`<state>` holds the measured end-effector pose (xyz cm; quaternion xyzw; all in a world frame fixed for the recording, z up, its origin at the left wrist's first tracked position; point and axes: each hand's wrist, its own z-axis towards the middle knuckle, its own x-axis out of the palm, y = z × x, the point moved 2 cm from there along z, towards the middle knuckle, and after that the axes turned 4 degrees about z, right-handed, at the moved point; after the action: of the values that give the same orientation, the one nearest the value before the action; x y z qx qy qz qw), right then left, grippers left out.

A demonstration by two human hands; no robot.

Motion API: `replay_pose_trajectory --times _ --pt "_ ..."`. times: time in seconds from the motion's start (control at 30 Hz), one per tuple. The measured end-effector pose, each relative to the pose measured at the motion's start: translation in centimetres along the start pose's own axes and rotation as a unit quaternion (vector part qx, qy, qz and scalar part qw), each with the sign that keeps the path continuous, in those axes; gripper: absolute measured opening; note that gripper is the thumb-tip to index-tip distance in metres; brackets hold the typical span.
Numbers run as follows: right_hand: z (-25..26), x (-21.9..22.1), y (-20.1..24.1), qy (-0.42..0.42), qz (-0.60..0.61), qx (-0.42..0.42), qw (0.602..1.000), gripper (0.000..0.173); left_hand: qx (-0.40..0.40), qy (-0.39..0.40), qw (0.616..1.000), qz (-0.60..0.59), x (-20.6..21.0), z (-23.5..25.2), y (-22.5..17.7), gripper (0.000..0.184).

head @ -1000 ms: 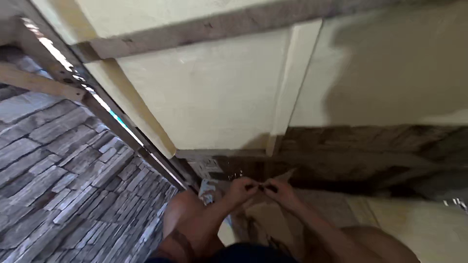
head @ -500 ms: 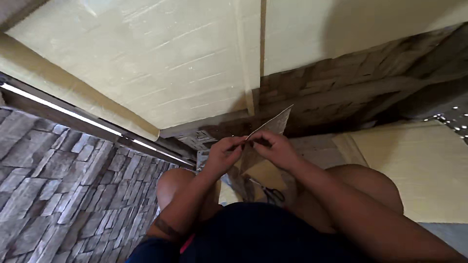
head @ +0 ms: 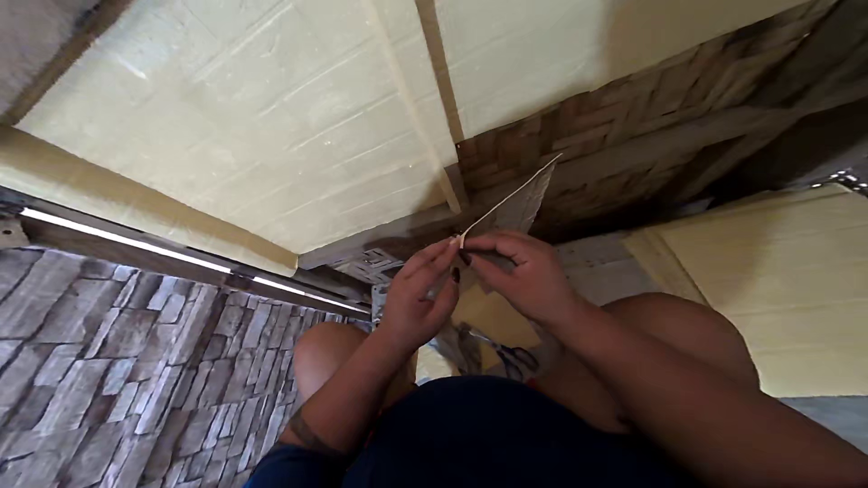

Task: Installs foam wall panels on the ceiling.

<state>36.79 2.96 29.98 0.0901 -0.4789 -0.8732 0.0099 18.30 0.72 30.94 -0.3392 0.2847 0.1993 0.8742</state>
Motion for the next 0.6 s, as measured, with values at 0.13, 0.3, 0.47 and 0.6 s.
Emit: replay_pose_trajectory --times 0.13,0.3,0.47,0.6 --pt "-0.1 -0.4 0.0 -0.014 -0.021 -0.002 1.000 0.023 0.015 -0.007 0.998 0.055 0.5 0.4 -0.6 0.037" --pt "0.0 -0.6 0.1 -0.018 -0.044 0.004 0.999 0.024 0.020 0.000 0.995 0.099 0.9 0.6 -0.9 0.040" --pt "0.0 -0.7 0.2 -0.020 -0.044 0.009 0.999 0.023 0.029 0.000 0.991 0.131 1.1 0.6 -1.0 0.040" --pt "-0.1 -0.6 0.1 -0.021 -0.049 0.007 0.999 0.023 0.028 0.002 0.990 0.138 1.2 0.5 -1.1 0.041"
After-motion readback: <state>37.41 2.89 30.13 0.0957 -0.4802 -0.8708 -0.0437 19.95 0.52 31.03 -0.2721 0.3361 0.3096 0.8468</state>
